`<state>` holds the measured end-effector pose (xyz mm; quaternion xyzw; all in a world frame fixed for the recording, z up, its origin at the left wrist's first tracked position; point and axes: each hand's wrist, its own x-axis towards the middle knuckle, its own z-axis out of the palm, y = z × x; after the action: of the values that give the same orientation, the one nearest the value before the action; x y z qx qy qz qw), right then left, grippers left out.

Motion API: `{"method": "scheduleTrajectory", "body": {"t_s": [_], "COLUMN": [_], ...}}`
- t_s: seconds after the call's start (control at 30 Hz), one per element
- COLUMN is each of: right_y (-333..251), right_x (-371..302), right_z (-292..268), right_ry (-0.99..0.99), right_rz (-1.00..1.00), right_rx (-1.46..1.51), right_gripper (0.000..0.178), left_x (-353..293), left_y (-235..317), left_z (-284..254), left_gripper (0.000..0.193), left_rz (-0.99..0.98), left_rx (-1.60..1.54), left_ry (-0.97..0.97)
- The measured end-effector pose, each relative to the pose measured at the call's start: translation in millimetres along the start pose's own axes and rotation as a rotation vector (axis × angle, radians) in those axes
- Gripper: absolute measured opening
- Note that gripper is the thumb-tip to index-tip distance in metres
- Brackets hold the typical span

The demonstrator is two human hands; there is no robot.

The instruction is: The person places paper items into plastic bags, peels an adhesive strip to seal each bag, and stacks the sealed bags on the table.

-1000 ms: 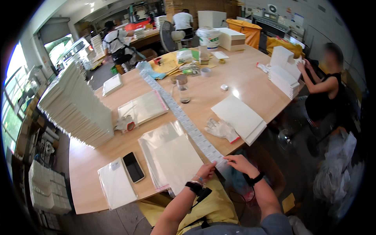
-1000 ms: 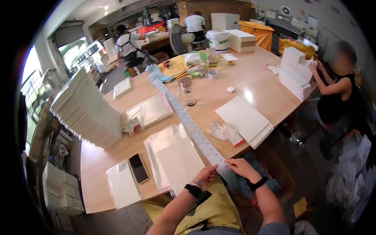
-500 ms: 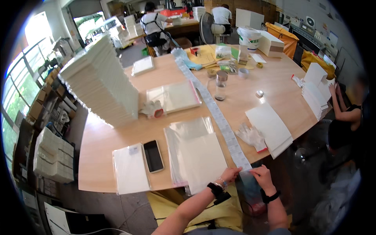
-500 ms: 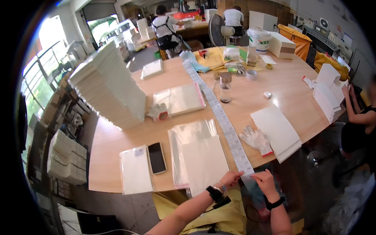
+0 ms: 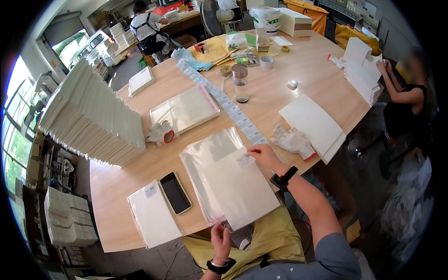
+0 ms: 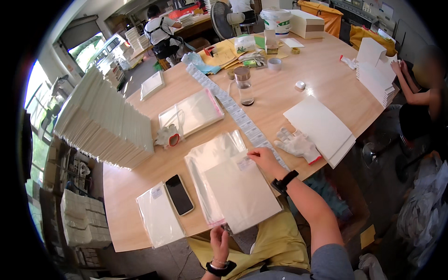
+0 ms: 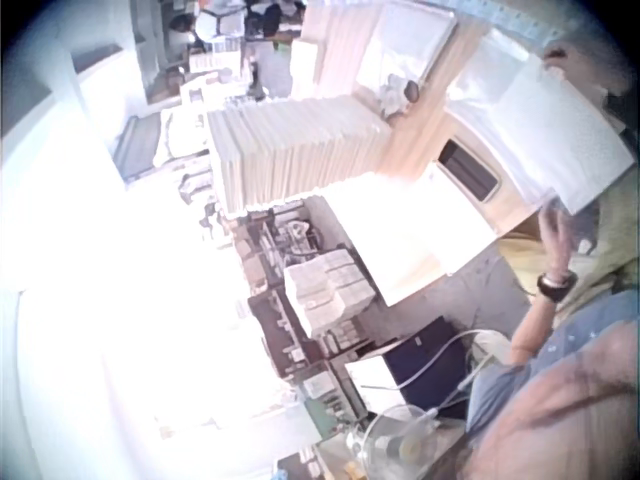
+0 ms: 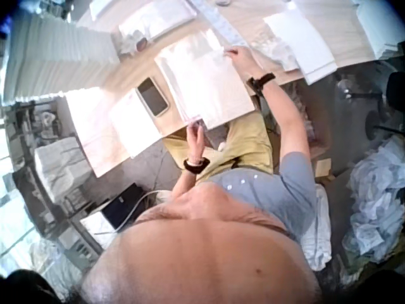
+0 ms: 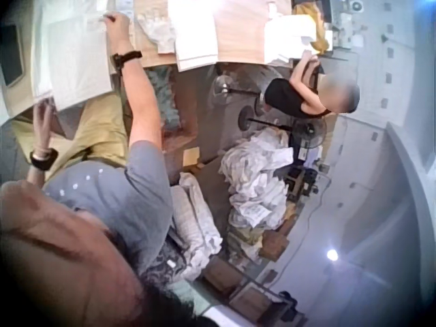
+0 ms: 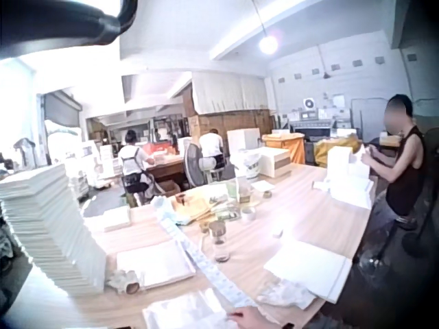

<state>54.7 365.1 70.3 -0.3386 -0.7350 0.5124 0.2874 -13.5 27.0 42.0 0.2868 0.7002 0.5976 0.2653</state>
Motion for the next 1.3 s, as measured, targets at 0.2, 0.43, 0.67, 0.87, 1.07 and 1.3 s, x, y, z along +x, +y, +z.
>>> {"method": "scheduleTrajectory", "body": {"t_s": [0.2, 0.43, 0.67, 0.87, 1.07, 1.3], "right_y": [13.1, -5.4, -21.1, -27.4, -77.1, -88.6], "right_x": [18.8, 13.2, -98.5, -184.0, -144.2, -146.0], "right_z": [33.6, 40.0, -33.9, 15.8, 218.7, 315.2], "right_ry": [0.010, 0.176, -0.334, -0.472, -0.579, -0.647], "right_rz": [0.023, -0.136, 0.013, 0.416, -0.018, -0.283], "right_rx": [-0.106, -0.863, -0.905, 0.155, 0.011, -0.480], "right_gripper": [0.020, 0.023, 0.029, 0.021, 0.032, 0.040], "left_x": [-9.0, 7.7, 14.6, 18.7, 26.5, 23.0], "left_y": [-18.6, -6.3, 54.0, 64.5, 30.8, -57.1], "left_z": [-10.7, 7.4, -1.0, -69.2, -250.7, -307.4], "left_gripper": [0.022, 0.022, 0.040, 0.041, 0.034, 0.059], "left_rz": [-0.609, -0.637, -0.505, -0.176, -0.032, -0.078], "left_rx": [-0.465, -0.600, -0.629, -0.390, -0.125, 0.986], "left_ry": [-0.033, -0.170, -0.191, -0.315, 0.229, 0.405]}}
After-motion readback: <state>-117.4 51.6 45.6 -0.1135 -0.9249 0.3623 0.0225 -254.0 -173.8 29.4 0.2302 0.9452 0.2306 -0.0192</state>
